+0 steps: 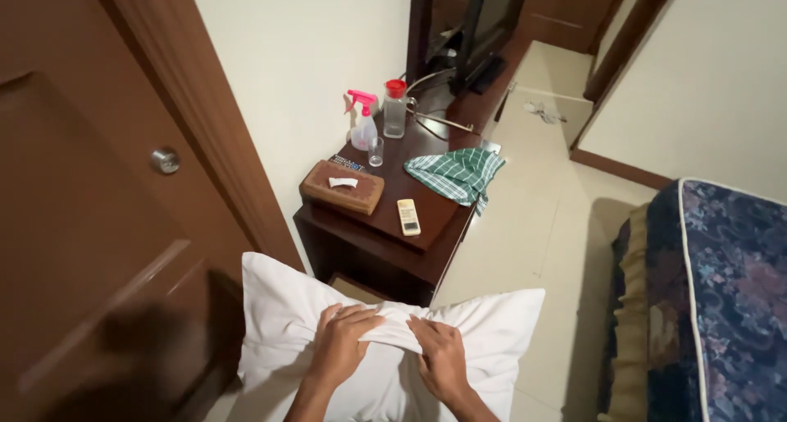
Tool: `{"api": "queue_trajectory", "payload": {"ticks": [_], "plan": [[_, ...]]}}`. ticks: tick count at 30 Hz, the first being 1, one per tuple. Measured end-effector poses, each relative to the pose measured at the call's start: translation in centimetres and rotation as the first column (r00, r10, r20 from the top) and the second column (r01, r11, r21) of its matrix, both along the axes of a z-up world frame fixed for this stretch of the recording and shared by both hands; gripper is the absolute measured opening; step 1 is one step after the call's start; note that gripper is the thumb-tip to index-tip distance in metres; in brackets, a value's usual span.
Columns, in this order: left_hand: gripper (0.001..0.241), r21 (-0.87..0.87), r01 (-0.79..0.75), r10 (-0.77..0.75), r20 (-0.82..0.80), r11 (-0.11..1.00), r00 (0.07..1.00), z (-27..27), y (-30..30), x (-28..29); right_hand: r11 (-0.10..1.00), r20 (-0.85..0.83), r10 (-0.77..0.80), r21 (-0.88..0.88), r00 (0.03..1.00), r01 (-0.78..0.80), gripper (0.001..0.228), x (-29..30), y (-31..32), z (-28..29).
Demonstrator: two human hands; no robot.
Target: The person arranges white pillows on a floral-patterned mattress, smoothing and patting them into place. They move the pillows between the bed and a nearby side table, then return to the bed to fold and smooth a white sheet over the mattress.
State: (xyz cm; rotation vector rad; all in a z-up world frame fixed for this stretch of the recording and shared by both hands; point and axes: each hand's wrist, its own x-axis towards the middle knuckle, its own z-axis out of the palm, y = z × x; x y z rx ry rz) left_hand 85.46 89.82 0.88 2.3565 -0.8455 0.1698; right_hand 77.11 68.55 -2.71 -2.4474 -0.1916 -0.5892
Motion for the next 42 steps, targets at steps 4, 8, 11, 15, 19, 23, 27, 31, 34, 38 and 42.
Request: {"api": "queue_trajectory", "payload": {"ticks": [4,8,11,15,19,23,27,31,34,38,42], "plan": [[0.049,0.01,0.09,-0.09,-0.036,0.996,0.995,0.0,1.4,2.8,0.998,0.0,-0.064,-0.002,0.998,0.064,0.063,1.9,1.6,-1.9],[0.049,0.014,0.122,-0.12,-0.1,0.992,0.988,-1.2,2.9,6.1,0.993,-0.027,-0.115,-0.017,0.993,0.115,0.063,3.7,3.8,-3.1],[0.049,-0.01,0.169,-0.169,-0.113,0.986,0.979,-3.0,4.0,8.4,0.99,-0.068,-0.143,-0.031,0.987,0.141,0.062,5.3,5.4,-3.7],[0.047,-0.008,0.201,-0.201,-0.082,0.98,0.976,-4.9,5.7,11.3,0.98,-0.091,-0.196,-0.067,0.976,0.19,0.059,7.0,7.3,-8.2],[0.042,-0.032,0.255,-0.257,-0.15,0.966,0.955,-7.3,6.5,13.4,0.972,-0.213,-0.233,-0.014,0.949,0.236,0.057,8.1,9.4,-8.4],[0.04,-0.004,0.268,-0.265,-0.18,0.963,0.947,-9.8,6.7,14.7,0.975,-0.305,-0.219,-0.022,0.927,0.223,0.059,9.0,9.7,-10.5],[0.039,0.025,0.264,-0.257,-0.15,0.964,0.955,-13.3,6.2,15.9,0.969,-0.345,-0.242,-0.04,0.907,0.243,0.056,10.3,9.5,-12.9],[0.039,0.037,0.234,-0.226,-0.157,0.971,0.961,-15.1,5.4,16.4,0.959,-0.346,-0.284,-0.111,0.894,0.261,0.054,11.1,9.2,-15.1],[0.039,0.069,0.224,-0.212,-0.15,0.972,0.966,-16.6,5.2,16.9,0.951,-0.332,-0.307,-0.084,0.892,0.297,0.05,11.8,9.2,-15.9],[0.032,0.188,0.161,-0.119,-0.215,0.969,0.969,-17.1,5.0,16.3,0.949,-0.427,-0.312,-0.105,0.849,0.296,0.042,11.8,8.2,-17.0],[0.052,0.384,0.121,0.03,-0.365,0.916,0.931,-17.8,6.0,15.3,0.953,-0.56,-0.299,-0.129,0.773,0.275,0.048,10.8,7.4,-16.2]]}}
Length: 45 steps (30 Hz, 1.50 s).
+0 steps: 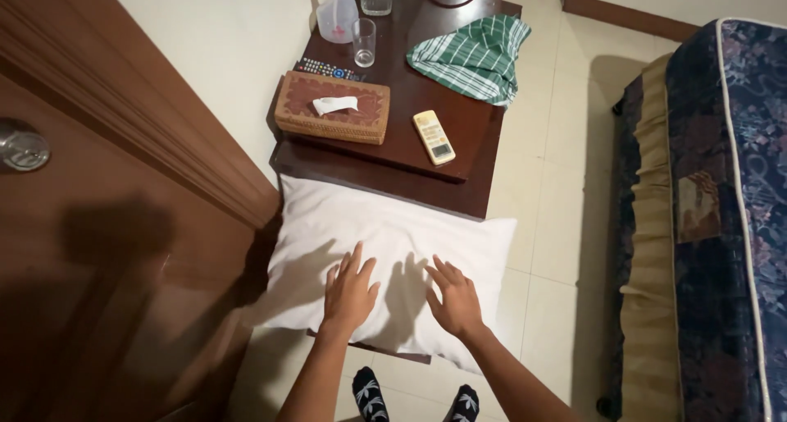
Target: The person arranges white pillows on a floral-patterned mattress, smoothing and patting them into place. They move the pillows between the bed and a nearby side table, then return to the bed to fold and smooth a white sheet over the mattress.
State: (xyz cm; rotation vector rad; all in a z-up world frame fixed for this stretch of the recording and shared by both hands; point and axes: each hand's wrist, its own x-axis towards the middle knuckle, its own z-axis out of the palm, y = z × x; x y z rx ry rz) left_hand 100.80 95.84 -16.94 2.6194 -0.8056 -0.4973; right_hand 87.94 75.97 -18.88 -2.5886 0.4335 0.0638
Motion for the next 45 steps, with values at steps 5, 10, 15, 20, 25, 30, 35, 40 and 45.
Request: {"api": "queue_trajectory", "payload": {"ticks": [5,10,15,20,25,30,35,40,45], "plan": [[0.053,0.077,-0.051,0.056,-0.056,0.996,0.997,-2.5,1.5,-0.6,1.0,-0.054,-0.011,0.01,0.999,0.011,0.048,-2.0,-0.9,-1.1],[0.053,0.125,-0.071,0.084,-0.096,0.99,0.992,-3.6,2.2,-0.7,0.999,-0.183,0.002,0.038,0.983,0.005,0.058,-2.7,-1.3,-2.3],[0.055,0.171,-0.08,0.107,-0.156,0.982,0.982,-4.6,2.8,-0.2,1.0,-0.319,0.012,-0.005,0.948,-0.015,0.071,-2.1,-1.0,-2.7],[0.075,0.229,-0.09,0.143,-0.228,0.969,0.963,-3.9,2.1,0.6,0.998,-0.424,0.008,-0.055,0.906,-0.035,0.091,0.3,0.0,-2.3],[0.101,0.273,-0.046,0.125,-0.28,0.961,0.952,-5.1,1.2,1.2,0.997,-0.62,0.039,-0.025,0.784,-0.069,0.11,3.9,2.2,0.6],[0.119,0.342,0.065,0.041,-0.295,0.937,0.954,-9.9,0.9,1.1,0.992,-0.738,0.057,-0.035,0.672,-0.122,0.108,5.1,2.5,-3.1],[0.122,0.367,0.089,0.043,-0.336,0.926,0.941,-10.5,0.1,2.3,0.99,-0.72,0.047,-0.058,0.693,-0.128,0.102,5.5,2.1,-7.3],[0.134,0.39,0.144,0.033,-0.413,0.909,0.91,-9.9,-0.2,3.8,0.992,-0.699,0.034,-0.061,0.714,-0.107,0.102,6.0,2.1,-9.1],[0.134,0.377,0.153,0.017,-0.413,0.913,0.911,-10.7,-0.3,4.0,0.991,-0.69,0.008,-0.094,0.724,-0.1,0.1,6.2,2.3,-9.6]]}}
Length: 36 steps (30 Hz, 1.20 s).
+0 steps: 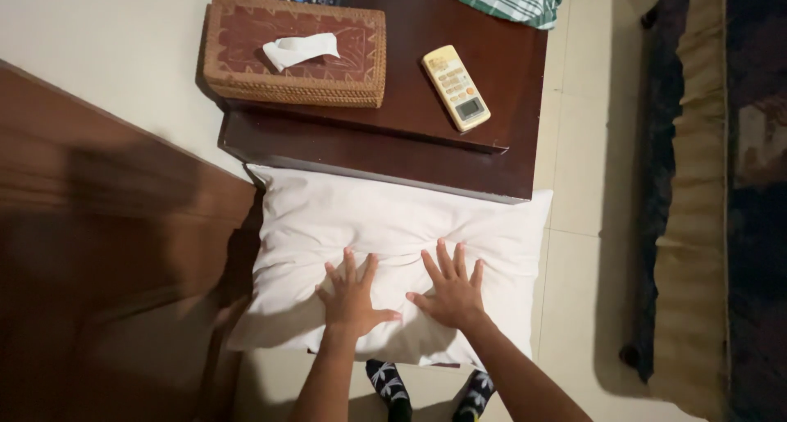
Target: The person arranges white pillows on a floral-patterned mattress, smoothing and patting them into place. They move the pillows between the bed and a nearby side table, then return to the bed to fold and smooth a white sheet over the mattress.
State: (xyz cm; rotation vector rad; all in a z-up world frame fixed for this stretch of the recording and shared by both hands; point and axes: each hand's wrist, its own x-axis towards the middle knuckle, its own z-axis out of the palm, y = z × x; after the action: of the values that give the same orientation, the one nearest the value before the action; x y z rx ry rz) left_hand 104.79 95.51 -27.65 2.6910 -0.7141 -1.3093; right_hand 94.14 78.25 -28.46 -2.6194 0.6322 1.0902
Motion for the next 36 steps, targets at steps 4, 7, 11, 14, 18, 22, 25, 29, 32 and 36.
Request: {"api": "queue_trajectory", "payload": {"ticks": [4,7,11,14,18,22,25,29,32,36], "plan": [[0.106,-0.025,-0.031,0.034,0.143,0.999,0.989,-2.1,-0.4,-1.1,1.0,0.03,-0.016,-0.014,0.999,0.016,0.09,0.1,0.3,-0.9],[0.086,-0.054,-0.076,0.086,0.215,0.996,0.973,-2.6,-0.3,-2.7,0.998,0.139,0.011,-0.059,0.99,-0.002,0.079,-1.1,0.8,-2.0],[0.059,-0.235,-0.037,0.139,0.432,0.971,0.891,-3.0,-0.1,-3.9,0.996,0.354,-0.039,-0.062,0.934,0.065,0.06,-1.9,1.2,-2.1],[0.053,-0.306,-0.019,0.167,0.467,0.952,0.868,-3.0,0.2,-4.9,0.991,0.527,-0.093,-0.034,0.845,0.13,0.048,-3.2,1.7,-2.9],[0.041,-0.441,0.006,0.241,0.502,0.898,0.83,-1.6,0.9,-5.7,0.982,0.754,-0.121,-0.005,0.645,0.191,0.036,-4.4,2.7,-2.7],[0.04,-0.625,0.023,0.362,0.481,0.78,0.798,-0.7,1.7,-6.2,0.98,0.793,-0.157,0.051,0.589,0.194,0.033,-4.9,3.0,-0.5],[0.038,-0.714,0.069,0.403,0.47,0.697,0.785,1.2,1.8,-6.3,0.975,0.794,-0.19,0.081,0.577,0.209,0.033,-5.0,2.9,1.3],[0.028,-0.686,0.066,0.373,0.471,0.725,0.799,3.0,1.5,-6.1,0.979,0.739,-0.17,0.054,0.652,0.195,0.035,-5.7,2.1,1.0],[0.021,-0.637,0.011,0.367,0.458,0.771,0.809,4.0,1.5,-5.9,0.98,0.674,-0.173,0.047,0.718,0.192,0.044,-6.5,1.4,0.2],[0.028,-0.607,0.01,0.336,0.454,0.794,0.825,2.1,3.9,-7.0,0.98,0.512,-0.18,0.021,0.84,0.198,0.061,-8.1,0.3,0.3]]}}
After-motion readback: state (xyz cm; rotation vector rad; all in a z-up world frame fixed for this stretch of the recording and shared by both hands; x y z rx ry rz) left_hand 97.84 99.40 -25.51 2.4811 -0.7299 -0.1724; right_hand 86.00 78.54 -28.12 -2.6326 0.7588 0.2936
